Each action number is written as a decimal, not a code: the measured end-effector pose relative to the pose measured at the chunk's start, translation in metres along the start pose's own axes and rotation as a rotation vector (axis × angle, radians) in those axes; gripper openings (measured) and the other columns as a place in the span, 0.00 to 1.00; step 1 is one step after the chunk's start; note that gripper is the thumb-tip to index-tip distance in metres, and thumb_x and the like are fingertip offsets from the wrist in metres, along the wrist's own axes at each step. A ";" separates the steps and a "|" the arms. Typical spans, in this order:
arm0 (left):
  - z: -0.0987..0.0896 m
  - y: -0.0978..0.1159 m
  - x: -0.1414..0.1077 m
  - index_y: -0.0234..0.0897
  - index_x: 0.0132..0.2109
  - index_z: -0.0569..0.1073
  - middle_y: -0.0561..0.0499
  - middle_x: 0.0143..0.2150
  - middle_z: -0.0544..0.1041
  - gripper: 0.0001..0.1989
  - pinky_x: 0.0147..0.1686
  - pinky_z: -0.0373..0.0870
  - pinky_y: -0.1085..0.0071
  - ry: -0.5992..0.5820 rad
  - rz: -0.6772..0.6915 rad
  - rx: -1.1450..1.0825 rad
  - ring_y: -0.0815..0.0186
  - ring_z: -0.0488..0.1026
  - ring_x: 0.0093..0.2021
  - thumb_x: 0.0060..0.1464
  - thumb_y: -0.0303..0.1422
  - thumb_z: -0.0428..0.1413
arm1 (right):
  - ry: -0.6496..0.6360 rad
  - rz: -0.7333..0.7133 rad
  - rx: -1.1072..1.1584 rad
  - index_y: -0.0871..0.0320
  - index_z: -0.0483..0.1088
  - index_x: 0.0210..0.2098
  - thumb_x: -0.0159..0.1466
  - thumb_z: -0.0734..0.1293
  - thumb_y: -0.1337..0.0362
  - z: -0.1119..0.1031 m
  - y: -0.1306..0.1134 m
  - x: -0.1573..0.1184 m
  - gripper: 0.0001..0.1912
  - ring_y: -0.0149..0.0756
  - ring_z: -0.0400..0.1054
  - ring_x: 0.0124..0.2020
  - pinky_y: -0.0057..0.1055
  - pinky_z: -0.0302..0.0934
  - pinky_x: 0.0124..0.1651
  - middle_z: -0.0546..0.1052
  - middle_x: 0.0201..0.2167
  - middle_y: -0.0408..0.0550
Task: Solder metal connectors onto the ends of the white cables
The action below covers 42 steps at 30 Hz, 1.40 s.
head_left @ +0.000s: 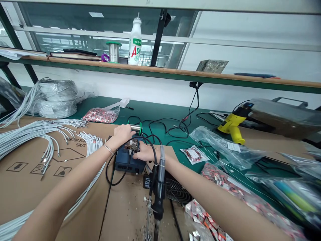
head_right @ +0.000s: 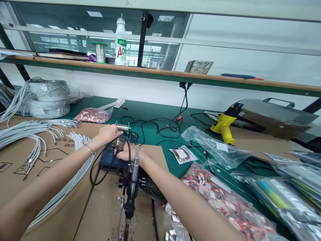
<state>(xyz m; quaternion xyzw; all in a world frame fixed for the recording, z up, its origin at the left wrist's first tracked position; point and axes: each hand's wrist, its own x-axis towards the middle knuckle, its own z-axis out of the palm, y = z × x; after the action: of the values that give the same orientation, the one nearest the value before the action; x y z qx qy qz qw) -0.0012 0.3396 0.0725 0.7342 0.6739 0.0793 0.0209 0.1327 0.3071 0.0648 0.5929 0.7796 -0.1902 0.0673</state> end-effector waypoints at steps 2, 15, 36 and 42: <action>0.001 -0.001 0.002 0.31 0.45 0.70 0.45 0.41 0.73 0.18 0.42 0.69 0.62 -0.086 0.015 -0.035 0.64 0.71 0.41 0.58 0.42 0.49 | 0.013 -0.048 0.005 0.60 0.55 0.57 0.55 0.67 0.51 0.003 0.002 0.003 0.36 0.44 0.66 0.44 0.42 0.62 0.43 0.68 0.48 0.56; 0.008 -0.004 0.006 0.32 0.46 0.69 0.46 0.43 0.72 0.15 0.43 0.69 0.62 -0.154 -0.020 -0.141 0.64 0.71 0.42 0.58 0.39 0.50 | 0.096 -0.328 -0.192 0.62 0.70 0.38 0.56 0.70 0.57 -0.018 0.030 0.016 0.16 0.38 0.68 0.38 0.38 0.62 0.41 0.73 0.35 0.48; 0.009 -0.005 0.007 0.32 0.45 0.70 0.46 0.42 0.73 0.16 0.43 0.68 0.62 -0.158 -0.020 -0.149 0.64 0.71 0.42 0.58 0.40 0.49 | 0.145 -0.394 -0.289 0.64 0.69 0.28 0.61 0.66 0.64 -0.017 0.017 0.011 0.08 0.33 0.68 0.34 0.33 0.62 0.40 0.73 0.31 0.45; 0.009 -0.006 0.008 0.32 0.46 0.69 0.46 0.43 0.72 0.16 0.43 0.68 0.62 -0.150 -0.017 -0.152 0.64 0.71 0.42 0.58 0.40 0.49 | 0.131 -0.433 -0.288 0.64 0.70 0.31 0.62 0.65 0.63 -0.015 0.022 0.015 0.09 0.34 0.68 0.36 0.34 0.63 0.41 0.74 0.32 0.46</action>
<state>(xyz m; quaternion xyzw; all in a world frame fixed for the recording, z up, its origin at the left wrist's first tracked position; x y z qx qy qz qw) -0.0051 0.3485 0.0630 0.7286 0.6687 0.0750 0.1278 0.1510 0.3307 0.0687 0.4079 0.9099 -0.0483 0.0582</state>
